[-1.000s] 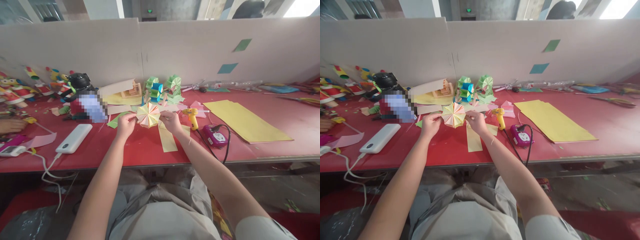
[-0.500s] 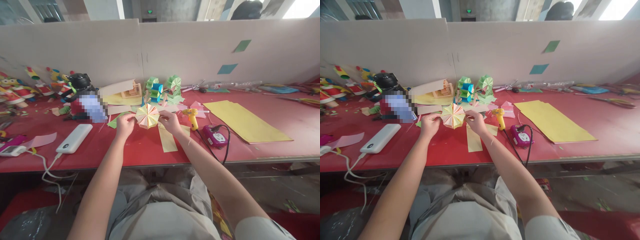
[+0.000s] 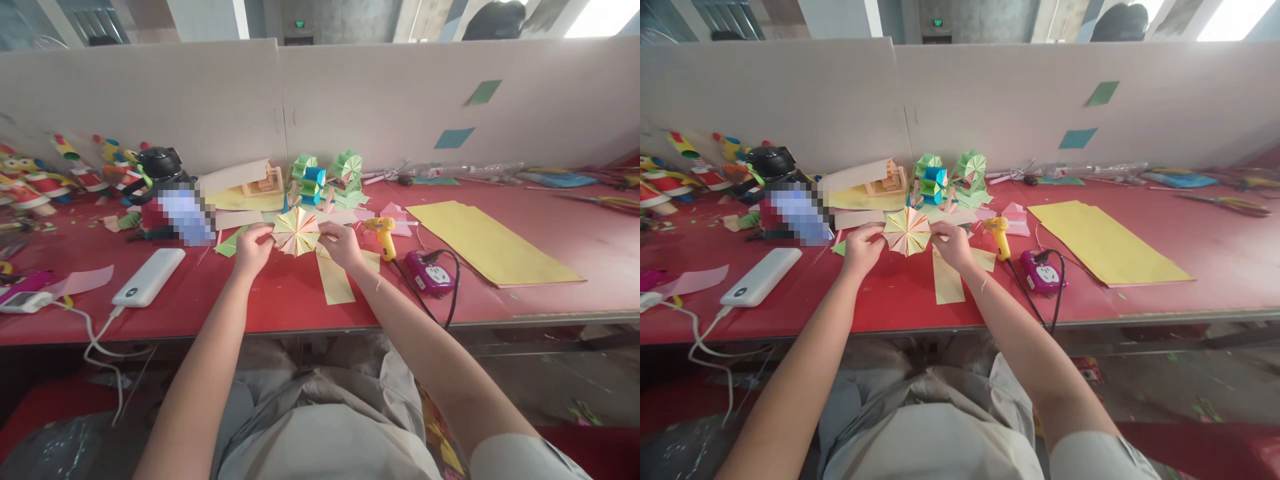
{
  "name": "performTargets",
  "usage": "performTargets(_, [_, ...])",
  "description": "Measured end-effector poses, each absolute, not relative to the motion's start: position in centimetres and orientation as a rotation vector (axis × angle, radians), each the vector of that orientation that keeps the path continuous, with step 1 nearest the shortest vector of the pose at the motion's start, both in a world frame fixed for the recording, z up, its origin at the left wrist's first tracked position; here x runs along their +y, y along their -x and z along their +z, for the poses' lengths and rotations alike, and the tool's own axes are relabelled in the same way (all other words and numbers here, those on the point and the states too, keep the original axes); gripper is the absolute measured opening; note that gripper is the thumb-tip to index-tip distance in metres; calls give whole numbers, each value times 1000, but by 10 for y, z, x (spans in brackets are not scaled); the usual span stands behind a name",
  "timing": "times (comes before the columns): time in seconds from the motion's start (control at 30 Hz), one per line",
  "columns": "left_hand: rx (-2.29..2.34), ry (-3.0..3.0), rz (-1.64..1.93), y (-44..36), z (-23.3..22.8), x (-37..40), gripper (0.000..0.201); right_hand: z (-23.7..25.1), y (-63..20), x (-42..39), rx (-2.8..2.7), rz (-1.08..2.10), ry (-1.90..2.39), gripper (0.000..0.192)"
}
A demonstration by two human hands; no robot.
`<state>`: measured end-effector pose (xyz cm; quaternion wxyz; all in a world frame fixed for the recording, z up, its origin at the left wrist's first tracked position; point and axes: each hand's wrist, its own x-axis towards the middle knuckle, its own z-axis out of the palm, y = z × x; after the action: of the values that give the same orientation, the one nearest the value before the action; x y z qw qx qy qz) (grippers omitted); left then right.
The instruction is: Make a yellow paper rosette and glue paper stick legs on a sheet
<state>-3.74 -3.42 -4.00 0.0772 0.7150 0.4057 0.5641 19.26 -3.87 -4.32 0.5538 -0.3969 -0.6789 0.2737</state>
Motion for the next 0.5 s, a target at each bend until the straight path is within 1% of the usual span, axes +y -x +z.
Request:
performTargets(0.13, [1269, -2115, 1680, 38, -39, -36, 18, -45, -191, -39, -1614, 680, 907, 28])
performTargets(0.23, [1306, -2049, 1646, 36, -39, -35, 19, -43, -191, -40, -1653, 630, 923, 26])
performTargets(0.37, [1309, -1866, 1592, 33, -41, -33, 38, -43, -190, -41, -1630, 594, 957, 21])
performTargets(0.4, [1331, -1798, 1596, 33, -42, -33, 39, -44, -190, -40, -1613, 603, 960, 20])
performTargets(0.5, [1419, -1589, 1654, 33, -40, -35, 25, -47, -191, -37, -1550, 626, 986, 17])
